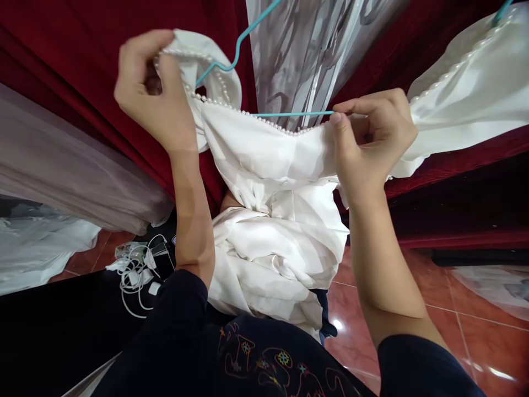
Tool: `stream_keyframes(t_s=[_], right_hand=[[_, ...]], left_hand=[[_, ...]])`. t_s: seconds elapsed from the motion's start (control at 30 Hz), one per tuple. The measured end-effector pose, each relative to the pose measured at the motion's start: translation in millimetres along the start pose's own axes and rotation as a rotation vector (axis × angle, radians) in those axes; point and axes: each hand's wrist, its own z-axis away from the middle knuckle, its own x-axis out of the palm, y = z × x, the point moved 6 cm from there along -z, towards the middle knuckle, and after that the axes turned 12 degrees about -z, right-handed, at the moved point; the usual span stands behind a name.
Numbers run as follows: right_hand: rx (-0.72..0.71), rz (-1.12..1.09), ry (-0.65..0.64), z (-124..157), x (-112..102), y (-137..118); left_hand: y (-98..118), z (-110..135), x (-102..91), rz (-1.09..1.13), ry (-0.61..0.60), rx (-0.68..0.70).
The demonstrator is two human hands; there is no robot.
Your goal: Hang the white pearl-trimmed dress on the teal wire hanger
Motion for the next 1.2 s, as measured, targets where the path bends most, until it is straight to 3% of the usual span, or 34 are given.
stream_keyframes(t_s=[0.07,0.17,0.27,0.3,0.37,0.43,0.57,0.63,0.7,0.77,0.9,0.97,1.1,1.2], right_hand=[[-0.020,-0.010,0.009,0,-1,0],[-0.004,0.029,0.055,3,-3,4],[-0.008,0.026,0.045,4,-2,12],[-0.013,0.016,0.039,4,-2,14],[-0.015,0.001,0.032,3,-2,18],[-0.020,-0.004,0.032,1,-2,17],[-0.004,-0.018,0.033,-2,-4,6],[0.021,-0.012,0.019,-3,-6,0],[0.025,0.013,-0.003,-6,-6,-4],[0.024,0.037,-0.028,-8,-6,-5],[0.053,0.029,-0.087,-13,-2,-1],[0.001,0.015,-0.072,-16,-6,-2],[-0.265,0.075,0.187,-28,-41,-8],[-0.340,0.228,0.193,-48,-64,-2]], left_hand=[[-23,-3,0.7,-0.066,-0.041,-0.089],[-43,28,23.5,-0.125,-0.297,-0.197],[-24,89,45.0,-0.063,-0.672,-0.220],[-11,107,43.8,-0.047,-0.706,-0.216],[23,129,34.4,0.026,-0.688,-0.157],[55,133,20.6,0.041,-0.604,-0.086],[85,102,2.0,-0.047,-0.401,-0.015],[85,84,4.9,-0.063,-0.393,0.020],[79,75,16.1,-0.034,-0.479,0.057],[71,75,27.5,0.019,-0.560,0.092],[62,84,36.6,0.123,-0.586,0.108],[62,88,38.2,0.131,-0.608,0.111],[70,85,33.4,0.126,-0.583,0.144],[73,79,24.5,0.134,-0.592,0.151]])
